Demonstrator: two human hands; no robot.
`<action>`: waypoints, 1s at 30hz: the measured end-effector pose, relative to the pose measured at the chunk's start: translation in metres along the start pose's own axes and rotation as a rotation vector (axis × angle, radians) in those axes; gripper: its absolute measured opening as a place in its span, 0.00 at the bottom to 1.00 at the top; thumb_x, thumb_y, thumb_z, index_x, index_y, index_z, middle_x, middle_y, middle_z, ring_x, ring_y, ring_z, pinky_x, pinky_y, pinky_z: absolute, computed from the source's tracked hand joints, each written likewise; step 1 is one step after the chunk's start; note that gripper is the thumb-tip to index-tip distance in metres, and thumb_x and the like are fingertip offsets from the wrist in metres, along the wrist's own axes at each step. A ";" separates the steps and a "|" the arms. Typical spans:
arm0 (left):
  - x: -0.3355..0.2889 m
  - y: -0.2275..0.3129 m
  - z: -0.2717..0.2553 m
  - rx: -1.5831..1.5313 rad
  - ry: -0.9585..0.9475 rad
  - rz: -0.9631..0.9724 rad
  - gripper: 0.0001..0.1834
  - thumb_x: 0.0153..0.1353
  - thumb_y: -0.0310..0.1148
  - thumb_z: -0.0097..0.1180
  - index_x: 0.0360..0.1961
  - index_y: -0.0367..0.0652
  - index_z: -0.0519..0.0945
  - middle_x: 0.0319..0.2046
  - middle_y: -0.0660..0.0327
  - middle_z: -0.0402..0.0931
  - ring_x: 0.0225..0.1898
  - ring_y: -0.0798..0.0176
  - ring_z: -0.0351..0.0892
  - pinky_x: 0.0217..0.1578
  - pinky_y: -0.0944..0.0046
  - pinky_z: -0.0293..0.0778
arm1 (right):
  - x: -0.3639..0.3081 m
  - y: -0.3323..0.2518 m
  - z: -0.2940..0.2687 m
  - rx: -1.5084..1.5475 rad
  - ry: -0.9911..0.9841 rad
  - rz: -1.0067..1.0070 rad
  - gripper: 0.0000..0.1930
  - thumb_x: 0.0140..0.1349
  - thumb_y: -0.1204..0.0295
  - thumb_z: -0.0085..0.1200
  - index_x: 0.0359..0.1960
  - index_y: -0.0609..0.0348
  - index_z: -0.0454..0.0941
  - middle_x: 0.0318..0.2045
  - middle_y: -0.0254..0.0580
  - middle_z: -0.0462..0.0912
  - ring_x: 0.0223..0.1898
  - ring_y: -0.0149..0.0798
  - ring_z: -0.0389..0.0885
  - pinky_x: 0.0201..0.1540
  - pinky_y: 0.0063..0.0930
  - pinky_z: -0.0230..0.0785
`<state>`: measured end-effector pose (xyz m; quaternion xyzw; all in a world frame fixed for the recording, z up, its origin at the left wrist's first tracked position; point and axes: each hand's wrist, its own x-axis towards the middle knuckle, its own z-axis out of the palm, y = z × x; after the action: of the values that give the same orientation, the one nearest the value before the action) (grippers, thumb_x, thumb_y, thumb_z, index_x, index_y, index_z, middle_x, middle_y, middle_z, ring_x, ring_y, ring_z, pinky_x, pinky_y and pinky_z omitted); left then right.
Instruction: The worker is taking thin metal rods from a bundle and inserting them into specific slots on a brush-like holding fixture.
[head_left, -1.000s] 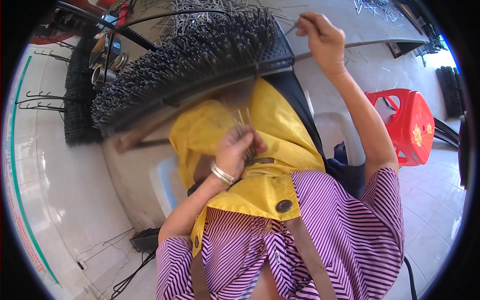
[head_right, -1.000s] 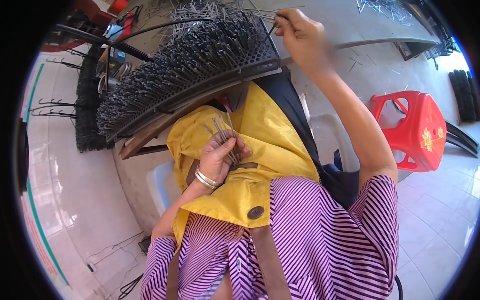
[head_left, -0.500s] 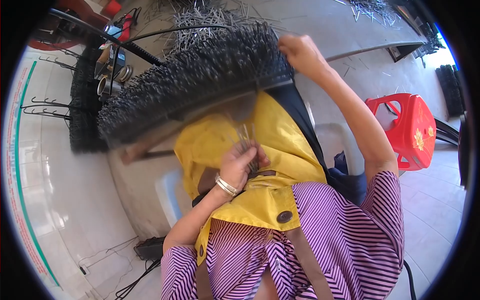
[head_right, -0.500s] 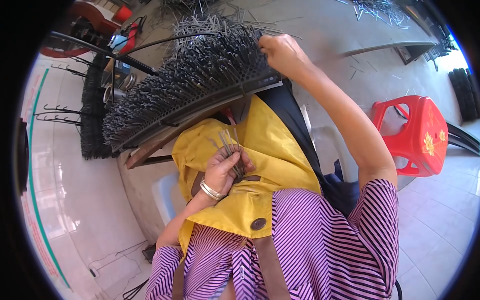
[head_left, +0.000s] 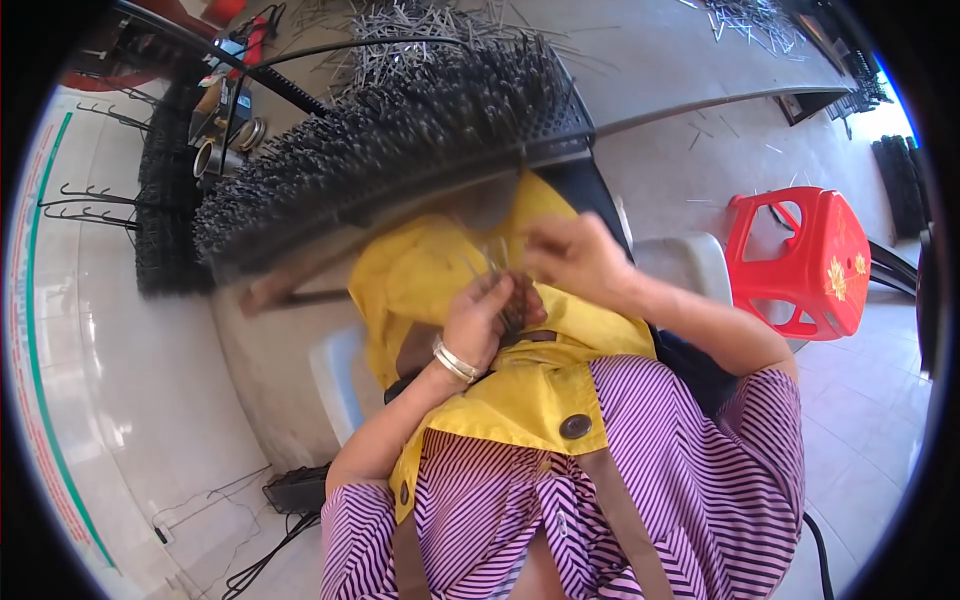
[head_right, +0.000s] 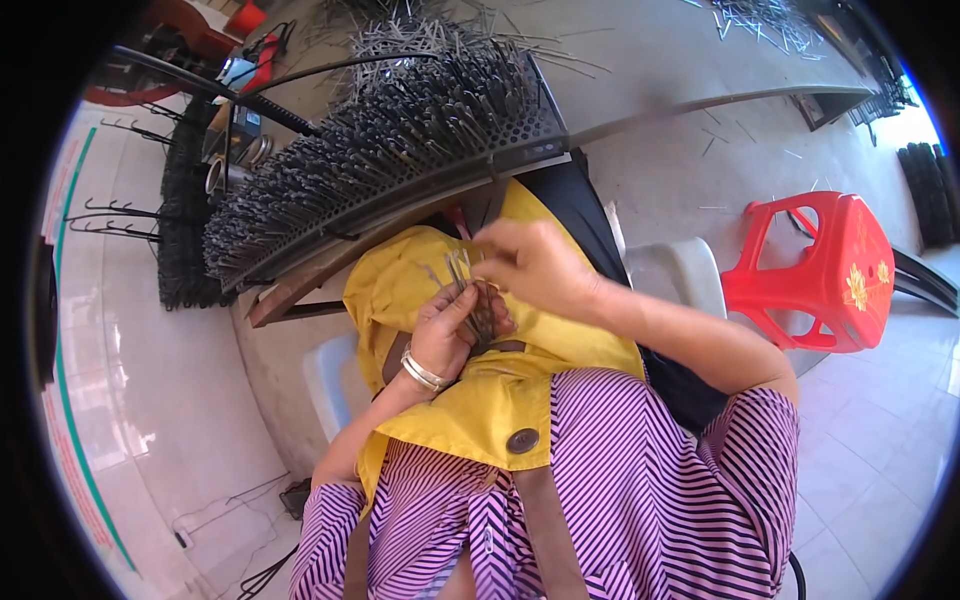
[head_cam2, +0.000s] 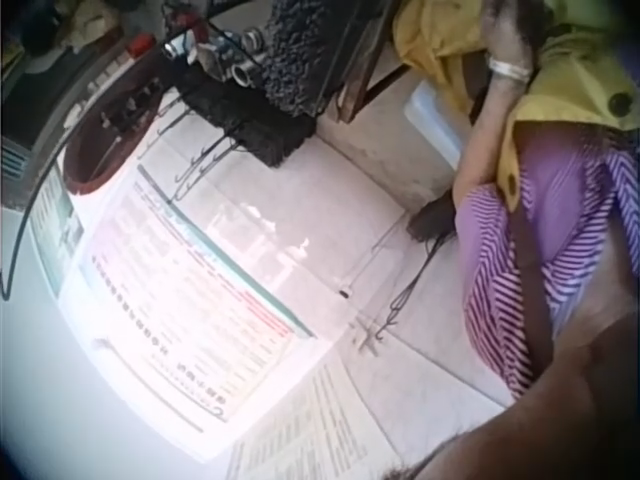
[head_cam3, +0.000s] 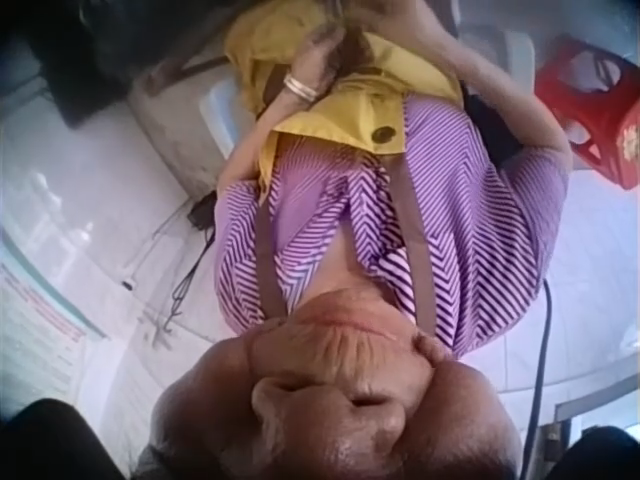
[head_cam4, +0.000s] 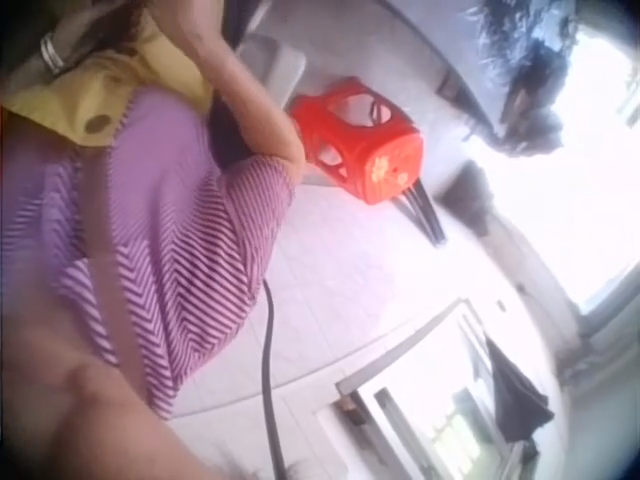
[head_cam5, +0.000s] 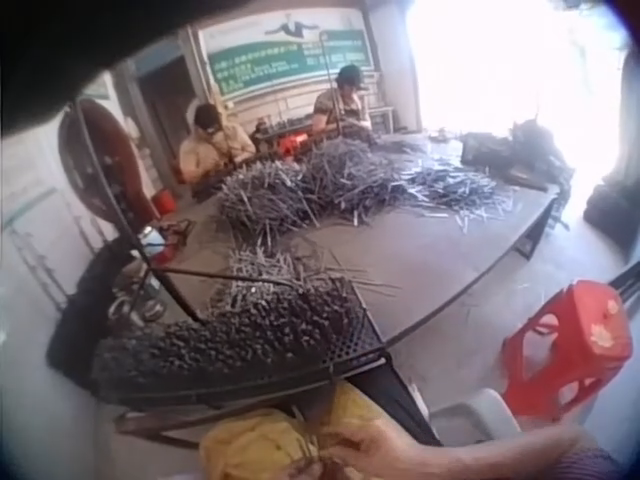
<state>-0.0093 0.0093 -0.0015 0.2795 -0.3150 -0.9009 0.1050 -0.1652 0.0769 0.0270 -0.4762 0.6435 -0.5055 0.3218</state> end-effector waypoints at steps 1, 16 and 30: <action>0.000 0.000 0.001 0.047 -0.025 0.002 0.12 0.58 0.34 0.43 0.36 0.34 0.69 0.29 0.55 0.72 0.30 0.60 0.74 0.35 0.61 0.72 | -0.006 -0.003 0.004 0.054 -0.005 0.004 0.08 0.47 0.76 0.53 0.29 0.69 0.72 0.18 0.47 0.76 0.21 0.31 0.75 0.23 0.22 0.66; -0.002 -0.002 0.002 0.085 0.094 0.038 0.11 0.57 0.30 0.46 0.38 0.34 0.69 0.27 0.57 0.72 0.28 0.61 0.74 0.35 0.60 0.73 | 0.055 -0.012 -0.088 -0.049 0.665 -0.263 0.05 0.51 0.80 0.49 0.30 0.67 0.74 0.21 0.37 0.77 0.22 0.24 0.73 0.26 0.14 0.65; 0.000 -0.001 0.000 0.065 0.072 0.044 0.09 0.56 0.27 0.45 0.37 0.35 0.68 0.28 0.54 0.73 0.29 0.60 0.75 0.34 0.60 0.73 | 0.096 0.002 -0.099 -0.305 0.419 -0.590 0.04 0.50 0.79 0.50 0.28 0.65 0.75 0.18 0.38 0.75 0.19 0.24 0.72 0.23 0.15 0.64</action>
<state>-0.0091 0.0095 -0.0021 0.3081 -0.3460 -0.8771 0.1268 -0.2867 0.0214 0.0596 -0.5697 0.5982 -0.5613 -0.0501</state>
